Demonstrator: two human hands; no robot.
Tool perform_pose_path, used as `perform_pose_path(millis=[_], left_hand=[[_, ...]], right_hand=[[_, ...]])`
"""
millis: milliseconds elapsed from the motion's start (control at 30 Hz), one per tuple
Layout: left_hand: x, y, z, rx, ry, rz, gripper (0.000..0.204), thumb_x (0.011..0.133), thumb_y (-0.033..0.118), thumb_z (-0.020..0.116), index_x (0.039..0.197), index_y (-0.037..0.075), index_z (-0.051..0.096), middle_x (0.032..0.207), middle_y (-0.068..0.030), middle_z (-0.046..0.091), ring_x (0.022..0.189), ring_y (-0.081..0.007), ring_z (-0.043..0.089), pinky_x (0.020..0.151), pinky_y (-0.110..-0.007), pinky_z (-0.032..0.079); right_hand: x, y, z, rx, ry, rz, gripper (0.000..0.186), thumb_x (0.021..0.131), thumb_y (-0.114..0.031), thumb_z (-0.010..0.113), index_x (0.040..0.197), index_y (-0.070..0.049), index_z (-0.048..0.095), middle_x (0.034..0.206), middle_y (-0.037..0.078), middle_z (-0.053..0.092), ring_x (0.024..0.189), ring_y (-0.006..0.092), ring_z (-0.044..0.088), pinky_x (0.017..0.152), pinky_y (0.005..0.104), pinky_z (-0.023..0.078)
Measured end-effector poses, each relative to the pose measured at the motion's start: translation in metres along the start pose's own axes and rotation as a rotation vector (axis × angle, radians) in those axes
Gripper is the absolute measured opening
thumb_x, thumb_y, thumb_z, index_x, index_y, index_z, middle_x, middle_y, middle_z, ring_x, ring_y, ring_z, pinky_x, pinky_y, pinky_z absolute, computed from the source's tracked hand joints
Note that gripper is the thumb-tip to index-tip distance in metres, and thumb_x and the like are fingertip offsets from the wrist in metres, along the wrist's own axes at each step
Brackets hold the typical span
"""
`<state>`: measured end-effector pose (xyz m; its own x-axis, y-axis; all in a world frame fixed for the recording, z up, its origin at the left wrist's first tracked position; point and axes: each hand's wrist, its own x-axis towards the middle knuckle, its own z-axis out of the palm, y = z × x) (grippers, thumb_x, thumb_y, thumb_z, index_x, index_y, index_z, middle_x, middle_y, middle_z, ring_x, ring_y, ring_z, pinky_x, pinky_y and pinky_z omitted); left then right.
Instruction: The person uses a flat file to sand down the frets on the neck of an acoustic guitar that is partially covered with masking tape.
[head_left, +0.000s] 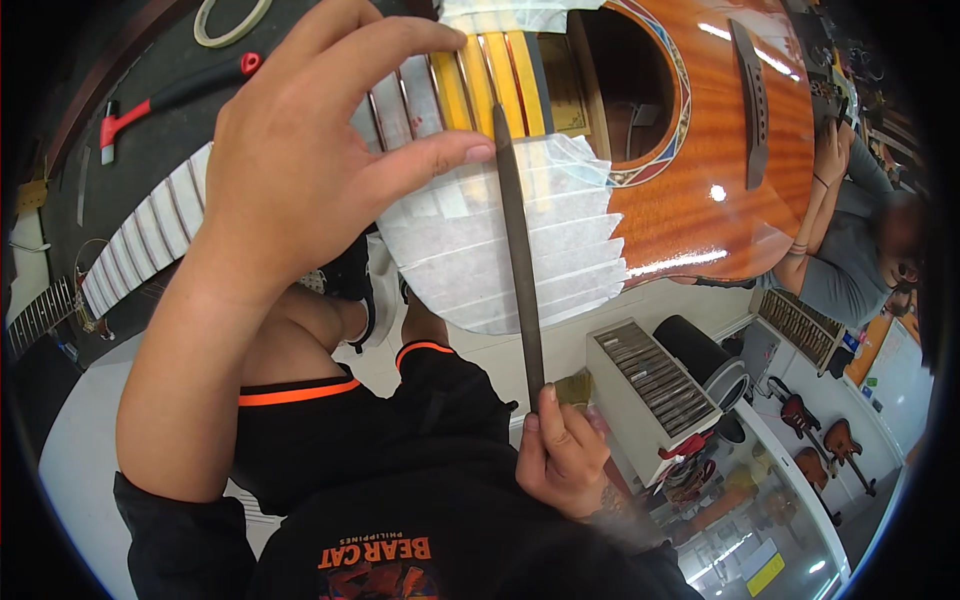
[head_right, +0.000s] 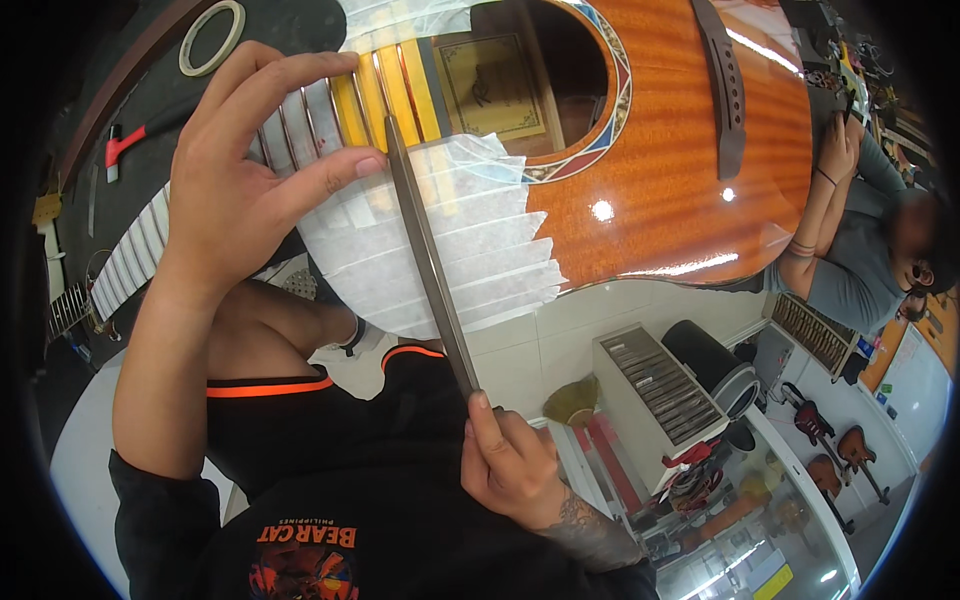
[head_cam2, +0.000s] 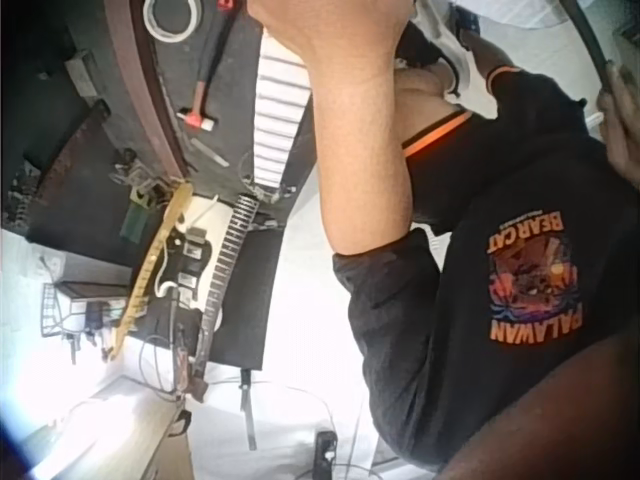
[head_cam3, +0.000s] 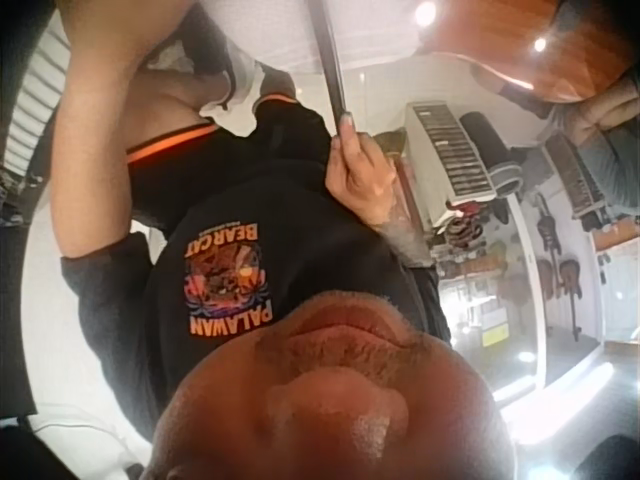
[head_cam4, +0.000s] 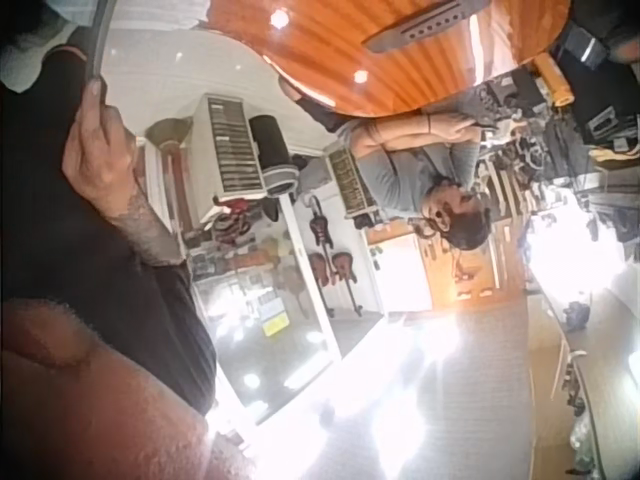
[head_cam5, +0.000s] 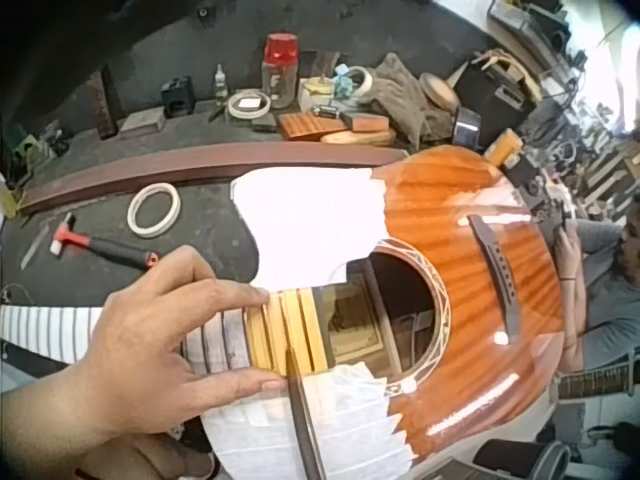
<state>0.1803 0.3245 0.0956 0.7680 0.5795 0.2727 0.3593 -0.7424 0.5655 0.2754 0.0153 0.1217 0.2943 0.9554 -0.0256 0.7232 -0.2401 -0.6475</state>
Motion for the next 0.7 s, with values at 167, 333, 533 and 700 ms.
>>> perform_pose_path(millis=[167, 333, 533, 700], left_hand=[[0.001, 0.002, 0.000, 0.012, -0.004, -0.021, 0.055, 0.073, 0.029, 0.092, 0.120, 0.008, 0.074, 0.097, -0.0064, 0.061, 0.089, -0.0217, 0.062, 0.081, -0.032, 0.050], [0.000, -0.002, 0.001, 0.028, 0.011, 0.003, 0.056, 0.073, 0.029, 0.092, 0.121, 0.008, 0.074, 0.098, -0.0068, 0.062, 0.090, -0.0222, 0.063, 0.082, -0.032, 0.050], [0.002, 0.000, -0.001, 0.013, -0.006, -0.017, 0.056, 0.073, 0.029, 0.091, 0.121, 0.008, 0.073, 0.098, -0.0071, 0.063, 0.091, -0.0222, 0.064, 0.082, -0.032, 0.051], [0.000, 0.001, 0.001, 0.012, 0.001, -0.006, 0.055, 0.073, 0.029, 0.091, 0.120, 0.008, 0.073, 0.098, -0.0069, 0.063, 0.090, -0.0219, 0.063, 0.081, -0.032, 0.051]], right_hand=[[0.053, -0.011, 0.001, 0.050, 0.031, 0.054, 0.053, 0.086, 0.012, 0.065, 0.138, 0.007, 0.060, 0.067, 0.010, 0.057, 0.052, 0.0230, 0.057, 0.054, 0.0322, 0.048], [0.108, -0.007, 0.001, 0.129, 0.035, 0.015, 0.053, 0.089, 0.012, 0.064, 0.142, 0.005, 0.059, 0.067, 0.011, 0.056, 0.053, 0.0213, 0.057, 0.053, 0.0289, 0.045], [0.040, -0.008, -0.003, 0.087, 0.019, 0.066, 0.050, 0.087, 0.011, 0.065, 0.137, 0.007, 0.062, 0.068, 0.010, 0.058, 0.053, 0.0223, 0.057, 0.054, 0.0308, 0.048], [-0.001, -0.004, -0.005, 0.018, 0.011, 0.005, 0.061, 0.081, 0.010, 0.071, 0.140, 0.005, 0.060, 0.069, 0.005, 0.053, 0.052, 0.0179, 0.054, 0.047, 0.0320, 0.046]])
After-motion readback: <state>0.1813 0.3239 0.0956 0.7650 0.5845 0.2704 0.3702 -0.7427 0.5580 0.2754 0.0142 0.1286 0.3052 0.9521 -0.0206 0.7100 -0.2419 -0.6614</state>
